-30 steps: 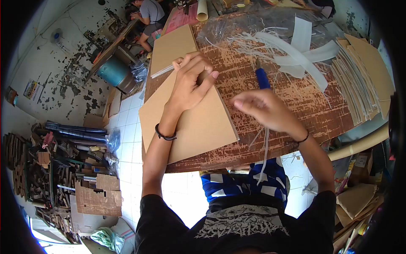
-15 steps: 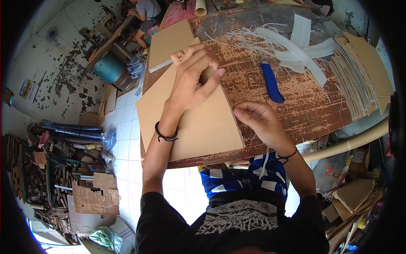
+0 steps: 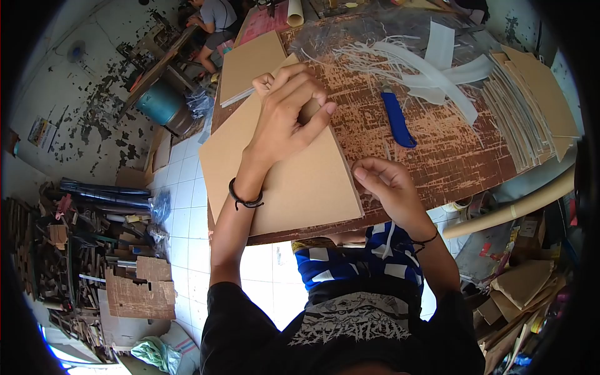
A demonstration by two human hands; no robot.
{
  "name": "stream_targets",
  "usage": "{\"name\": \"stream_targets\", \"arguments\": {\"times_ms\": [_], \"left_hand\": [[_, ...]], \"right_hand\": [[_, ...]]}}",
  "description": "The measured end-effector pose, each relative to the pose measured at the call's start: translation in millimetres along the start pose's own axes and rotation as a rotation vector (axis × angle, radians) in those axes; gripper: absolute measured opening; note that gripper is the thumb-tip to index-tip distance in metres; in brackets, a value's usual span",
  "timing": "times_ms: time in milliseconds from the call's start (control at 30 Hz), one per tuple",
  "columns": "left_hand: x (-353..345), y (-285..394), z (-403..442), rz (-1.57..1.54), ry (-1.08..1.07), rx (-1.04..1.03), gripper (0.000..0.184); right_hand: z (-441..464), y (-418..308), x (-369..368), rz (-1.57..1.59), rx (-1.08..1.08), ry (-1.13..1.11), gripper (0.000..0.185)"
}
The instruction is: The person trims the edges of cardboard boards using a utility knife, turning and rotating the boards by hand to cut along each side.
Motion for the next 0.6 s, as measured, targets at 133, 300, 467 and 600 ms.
{"name": "stream_targets", "arguments": {"times_ms": [133, 300, 467, 600], "left_hand": [[1, -5, -1, -0.031, 0.038, 0.004, 0.017], [-7, -6, -4, -0.059, 0.052, -0.001, 0.019], [-10, -4, -6, 0.027, 0.03, -0.012, 0.015], [-17, -5, -7, 0.141, -0.032, 0.033, 0.02]], "right_hand": [[-9, 2, -3, -0.057, 0.036, -0.048, 0.024], [-19, 2, 0, -0.049, 0.121, 0.024, 0.021], [-17, 10, 2, -0.073, 0.089, 0.074, 0.019], [-17, 6, 16, -0.186, 0.203, 0.167, 0.022]]}}
Point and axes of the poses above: each hand's wrist, its own z-axis towards the middle knuckle, its own x-axis out of the back of the hand, y = z × x, the point moved 9 cm from there along z, towards the middle knuckle, and after that the axes turned 10 degrees about z, right-handed, at the moved point
